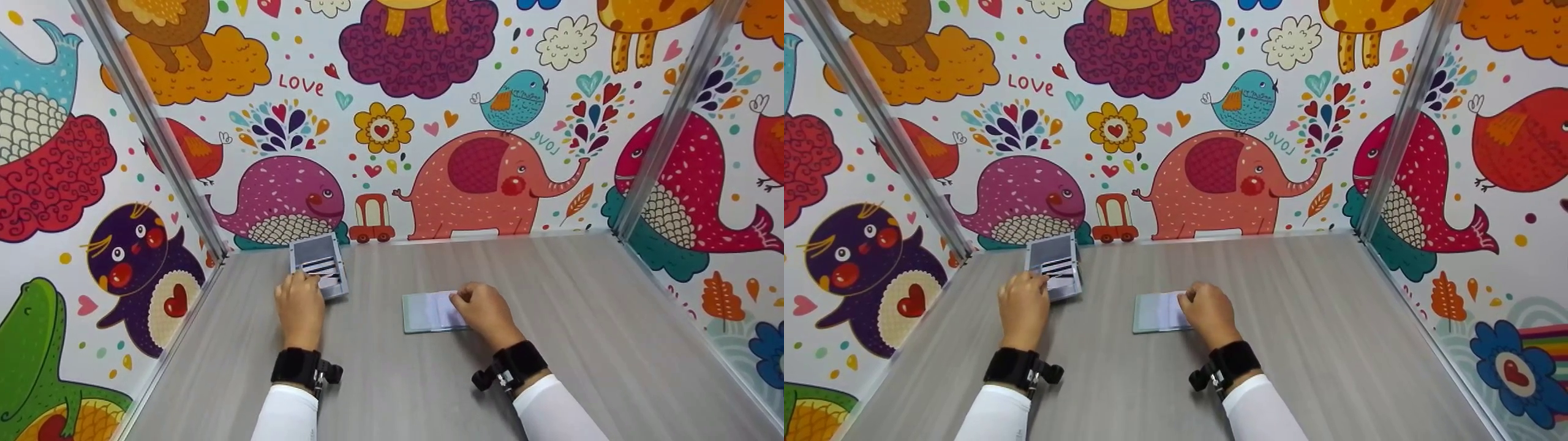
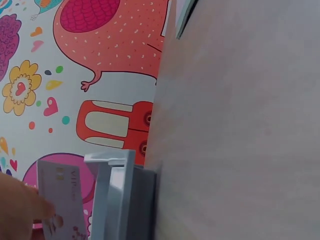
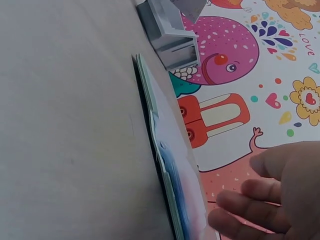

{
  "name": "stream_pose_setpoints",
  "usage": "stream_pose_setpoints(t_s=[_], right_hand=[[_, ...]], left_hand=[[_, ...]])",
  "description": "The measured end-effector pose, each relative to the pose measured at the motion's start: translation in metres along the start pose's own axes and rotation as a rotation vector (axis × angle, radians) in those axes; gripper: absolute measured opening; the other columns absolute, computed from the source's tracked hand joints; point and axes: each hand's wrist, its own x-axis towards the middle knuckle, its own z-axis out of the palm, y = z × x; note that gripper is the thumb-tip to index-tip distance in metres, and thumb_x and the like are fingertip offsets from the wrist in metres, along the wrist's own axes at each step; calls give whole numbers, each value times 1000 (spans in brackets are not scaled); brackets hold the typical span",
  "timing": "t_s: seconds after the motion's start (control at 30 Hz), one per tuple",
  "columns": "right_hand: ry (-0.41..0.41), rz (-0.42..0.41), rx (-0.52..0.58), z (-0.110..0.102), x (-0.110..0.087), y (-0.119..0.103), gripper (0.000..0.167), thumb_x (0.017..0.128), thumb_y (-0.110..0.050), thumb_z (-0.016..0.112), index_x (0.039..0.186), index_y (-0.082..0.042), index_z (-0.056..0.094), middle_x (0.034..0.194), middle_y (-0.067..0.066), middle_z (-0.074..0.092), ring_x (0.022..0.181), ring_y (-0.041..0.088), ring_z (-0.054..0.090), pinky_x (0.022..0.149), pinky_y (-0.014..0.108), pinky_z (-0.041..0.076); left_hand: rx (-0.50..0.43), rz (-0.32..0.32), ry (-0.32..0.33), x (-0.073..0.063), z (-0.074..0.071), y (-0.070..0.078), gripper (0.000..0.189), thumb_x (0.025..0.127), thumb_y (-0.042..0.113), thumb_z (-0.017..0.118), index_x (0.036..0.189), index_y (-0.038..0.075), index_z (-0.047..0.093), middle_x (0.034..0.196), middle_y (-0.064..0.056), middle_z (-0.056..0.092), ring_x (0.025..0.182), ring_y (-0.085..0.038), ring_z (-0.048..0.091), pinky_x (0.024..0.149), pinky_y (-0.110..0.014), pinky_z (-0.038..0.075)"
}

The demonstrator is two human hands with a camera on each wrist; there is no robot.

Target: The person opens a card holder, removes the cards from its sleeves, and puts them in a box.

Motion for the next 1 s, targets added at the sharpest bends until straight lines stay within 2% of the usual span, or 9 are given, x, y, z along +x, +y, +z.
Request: stream_pose_setpoints(t_s=[0.13,0.23,0.4,0.63,0.77,0.9,1.0], right_hand=[[-65,14,-16,-1,0,1,16,102,-22,82,92,-10,83,84,2,74,80,19,63,77,39,55],[-82,13,-10,0,-1,1,13,101,-20,83,92,-10,83,84,1,74,80,18,62,77,37,55],[-96,7,1,1,-1,1,12,101,-18,82,91,-11,82,83,0,73,79,17,62,76,36,54],[-114,-3,9,2,-2,1,13,101,-16,81,89,-12,80,82,-1,70,78,17,61,73,34,52],[-120,-2,9,2,-1,1,13,102,-16,81,89,-12,80,82,-1,70,78,17,61,73,34,52],[-124,-8,6,2,-2,1,13,102,-16,82,90,-12,80,82,-1,70,78,17,61,73,34,52],[-126,-14,3,1,-2,1,13,102,-15,81,89,-12,80,82,-1,70,78,17,61,73,34,52]], left_hand=[[15,18,-28,-5,6,-2,11,95,2,75,91,-4,84,92,-20,73,92,-42,68,80,-55,50],[30,23,-46,-8,9,-3,13,94,0,73,88,-4,83,92,-20,74,92,-42,69,80,-54,51],[42,-12,-91,-10,11,-3,17,95,0,70,89,-3,85,97,-22,77,96,-41,67,81,-54,48],[41,-92,-245,-9,12,0,20,101,4,66,98,-5,84,111,-24,77,108,-42,65,89,-55,46],[29,-110,-315,-9,12,-1,22,103,4,64,105,-7,83,113,-25,77,112,-44,68,95,-57,48],[-5,-93,-310,-8,12,0,23,99,4,69,113,-8,83,113,-26,78,113,-47,70,100,-58,51],[-29,-83,-296,-7,11,4,21,97,6,76,111,-8,83,112,-27,78,113,-48,71,102,-59,52]])
